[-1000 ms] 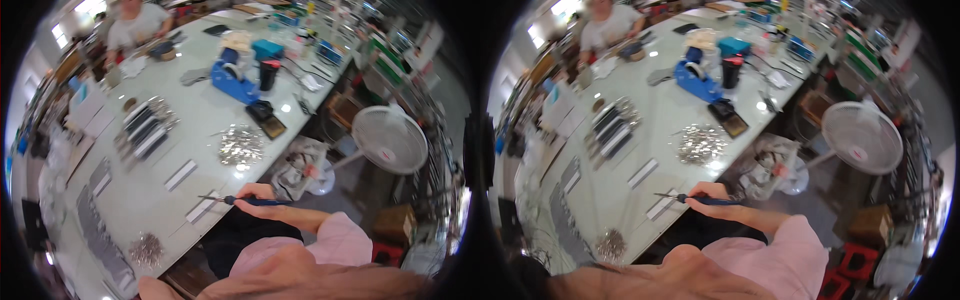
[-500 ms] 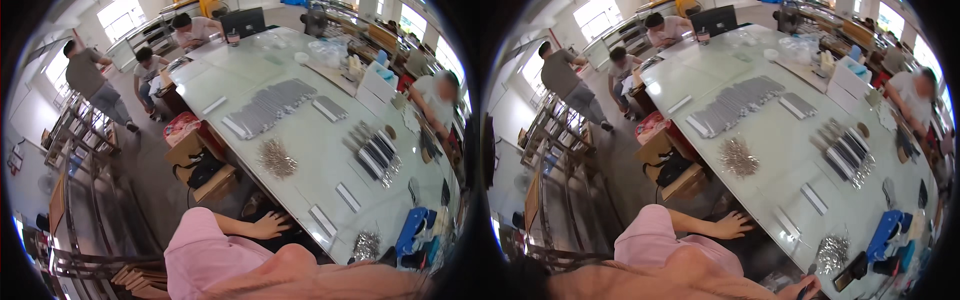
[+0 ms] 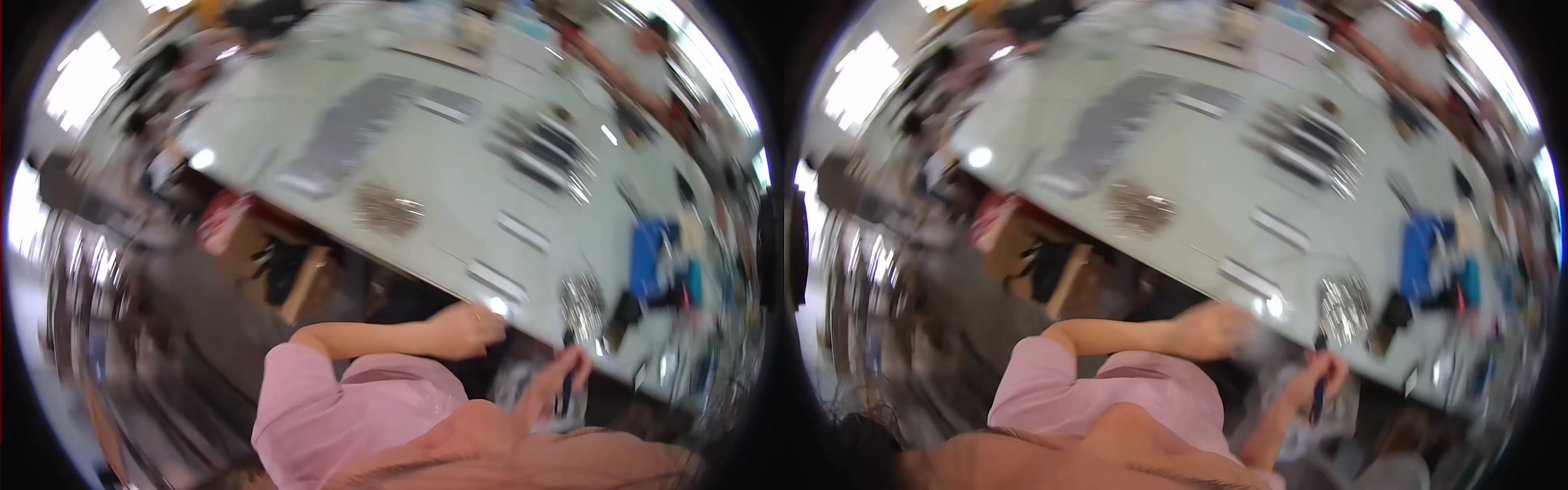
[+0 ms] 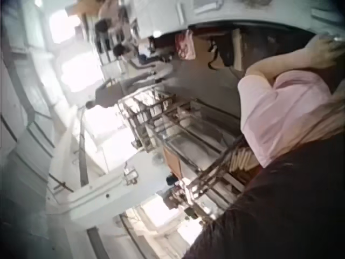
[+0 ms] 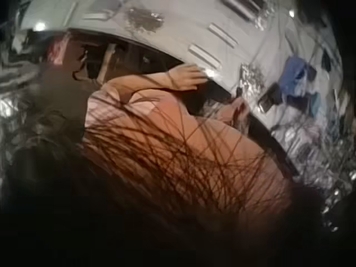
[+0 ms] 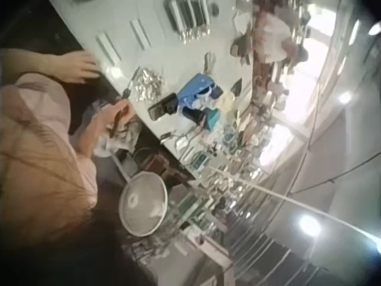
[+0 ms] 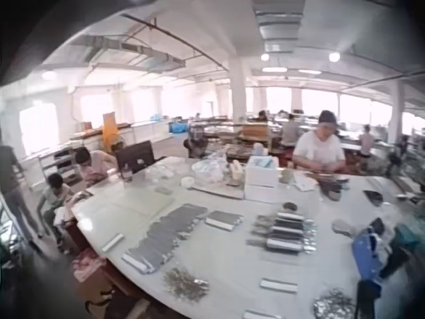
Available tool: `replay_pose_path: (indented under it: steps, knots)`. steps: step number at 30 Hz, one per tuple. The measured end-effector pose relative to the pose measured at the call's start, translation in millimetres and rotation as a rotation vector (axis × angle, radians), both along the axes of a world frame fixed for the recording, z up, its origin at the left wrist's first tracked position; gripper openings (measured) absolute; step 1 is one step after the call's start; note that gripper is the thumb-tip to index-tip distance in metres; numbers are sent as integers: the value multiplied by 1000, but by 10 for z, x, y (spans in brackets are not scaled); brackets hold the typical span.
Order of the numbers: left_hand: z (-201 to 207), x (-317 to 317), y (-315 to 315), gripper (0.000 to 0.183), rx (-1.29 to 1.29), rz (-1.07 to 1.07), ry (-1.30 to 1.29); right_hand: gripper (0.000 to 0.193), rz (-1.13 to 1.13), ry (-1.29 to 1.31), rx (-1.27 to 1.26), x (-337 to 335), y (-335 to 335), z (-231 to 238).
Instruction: Manually soldering small electronic components onto a series of strips at a workbench.
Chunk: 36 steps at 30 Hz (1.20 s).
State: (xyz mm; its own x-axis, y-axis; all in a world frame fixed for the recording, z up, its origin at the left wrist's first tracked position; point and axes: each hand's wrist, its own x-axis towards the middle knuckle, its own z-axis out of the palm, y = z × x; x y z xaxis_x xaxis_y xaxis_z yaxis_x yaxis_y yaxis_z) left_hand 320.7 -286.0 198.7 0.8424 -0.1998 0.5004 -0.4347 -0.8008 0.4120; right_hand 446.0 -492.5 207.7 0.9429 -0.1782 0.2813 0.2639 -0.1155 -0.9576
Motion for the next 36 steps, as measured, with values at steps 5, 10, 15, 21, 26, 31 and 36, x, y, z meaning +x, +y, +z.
replay_pose_path:
  steps: [5, 10, 15, 21, 26, 31, 36]
  knots:
    - [-165, 258, 117, 72, 194, 328, 101, 2, 111, -81, 65, -13, -18, 60]
    - [-149, 510, 20, 82, 264, 371, 233, 11, 94, -26, 151, 41, -154, -74]
    - [-269, 558, 66, 76, 306, 356, 223, 12, 128, 9, 152, 176, -58, -92]
    - [-321, 468, 210, 35, 293, 157, -60, 7, 125, 15, 39, 354, 20, -161]
    - [-62, 620, 381, 30, 296, -27, 20, 7, -20, 66, 47, 587, -1, -213]
    - [404, 1719, 1046, 25, 319, 90, -101, 8, -98, 70, 76, 737, -73, -403]
    - [252, 2940, 1737, 28, 428, 277, -388, 8, -114, 79, 157, 743, 15, -507]
